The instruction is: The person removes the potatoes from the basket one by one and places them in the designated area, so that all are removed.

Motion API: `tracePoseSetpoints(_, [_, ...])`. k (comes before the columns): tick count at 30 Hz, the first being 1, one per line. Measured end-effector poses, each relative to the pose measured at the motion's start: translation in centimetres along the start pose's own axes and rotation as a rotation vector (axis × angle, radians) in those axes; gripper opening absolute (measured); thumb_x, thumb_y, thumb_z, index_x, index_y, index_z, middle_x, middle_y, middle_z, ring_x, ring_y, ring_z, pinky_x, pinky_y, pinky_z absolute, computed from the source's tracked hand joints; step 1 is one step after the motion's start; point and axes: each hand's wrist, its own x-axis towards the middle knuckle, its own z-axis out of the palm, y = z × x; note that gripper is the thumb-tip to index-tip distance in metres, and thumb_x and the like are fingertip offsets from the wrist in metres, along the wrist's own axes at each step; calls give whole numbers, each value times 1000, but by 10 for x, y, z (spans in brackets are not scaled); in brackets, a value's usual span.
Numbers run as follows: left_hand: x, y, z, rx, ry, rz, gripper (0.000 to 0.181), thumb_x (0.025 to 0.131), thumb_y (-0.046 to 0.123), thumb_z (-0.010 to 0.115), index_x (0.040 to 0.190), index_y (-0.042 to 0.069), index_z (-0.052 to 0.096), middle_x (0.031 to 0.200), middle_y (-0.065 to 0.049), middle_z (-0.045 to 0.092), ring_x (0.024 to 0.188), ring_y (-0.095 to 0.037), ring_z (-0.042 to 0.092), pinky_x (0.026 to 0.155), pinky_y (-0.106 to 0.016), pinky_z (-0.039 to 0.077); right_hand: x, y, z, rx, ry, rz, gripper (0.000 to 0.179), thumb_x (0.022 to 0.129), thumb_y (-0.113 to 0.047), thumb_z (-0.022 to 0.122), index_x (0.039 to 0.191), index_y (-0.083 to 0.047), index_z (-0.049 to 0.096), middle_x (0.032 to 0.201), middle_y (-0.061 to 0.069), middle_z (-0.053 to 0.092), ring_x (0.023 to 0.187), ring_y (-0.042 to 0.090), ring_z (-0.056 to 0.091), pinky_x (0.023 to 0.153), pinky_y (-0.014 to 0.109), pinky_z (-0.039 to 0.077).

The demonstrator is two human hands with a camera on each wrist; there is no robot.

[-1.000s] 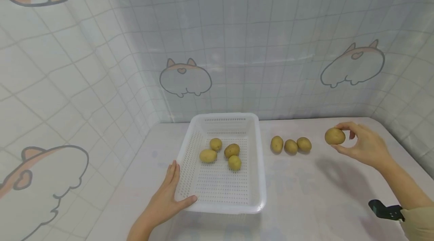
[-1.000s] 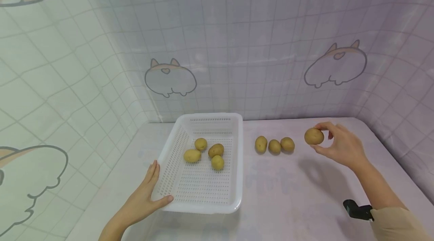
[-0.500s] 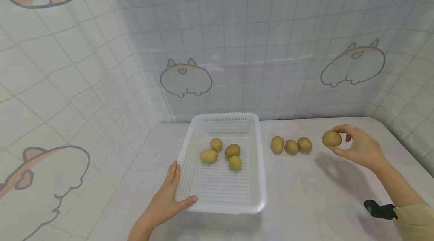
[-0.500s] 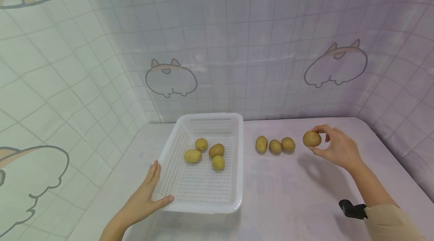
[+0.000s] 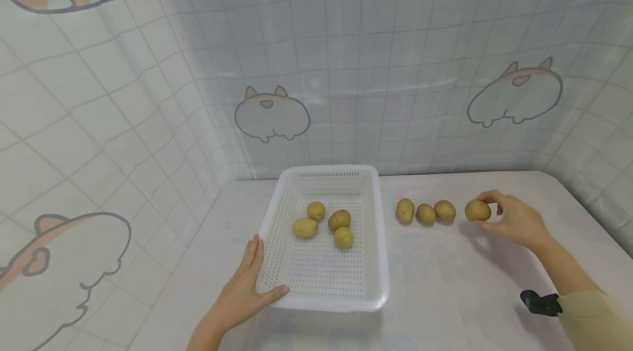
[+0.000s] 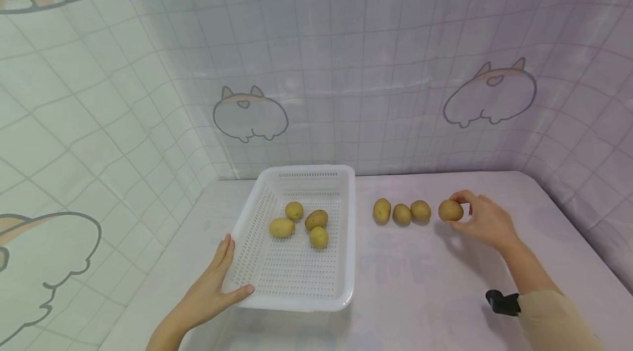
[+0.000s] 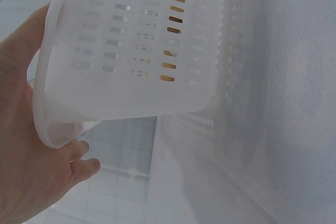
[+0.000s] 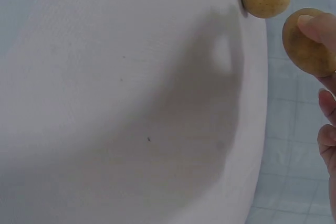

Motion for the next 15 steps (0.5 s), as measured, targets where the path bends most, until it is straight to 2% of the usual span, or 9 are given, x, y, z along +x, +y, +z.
tracePoseSetpoints(6, [0, 0, 0, -8, 2, 4, 114, 79, 55, 72, 150, -9, 10, 158, -23, -1, 143, -44, 3, 108, -61, 21, 5, 1, 12, 1, -129, 52, 56, 74, -44, 81, 116, -13, 59, 104, 13, 62, 79, 21, 51, 55, 30, 37])
tracePoseSetpoints(12, [0, -1, 1, -10, -1, 1, 112, 79, 52, 73, 150, -9, 10, 158, -22, -2, 143, -43, 2, 108, -60, 20, 10, 0, 19, -10, -146, 51, 56, 75, -45, 79, 114, -10, 60, 104, 15, 64, 78, 19, 53, 54, 30, 40])
tracePoseSetpoints(15, [0, 0, 1, -6, 1, 2, 113, 79, 53, 73, 150, -9, 10, 158, -22, -2, 143, -43, 3, 108, -60, 20, 11, 0, 20, -20, -156, 59, 60, 77, -47, 77, 119, -8, 61, 102, 16, 64, 80, 22, 54, 54, 31, 41])
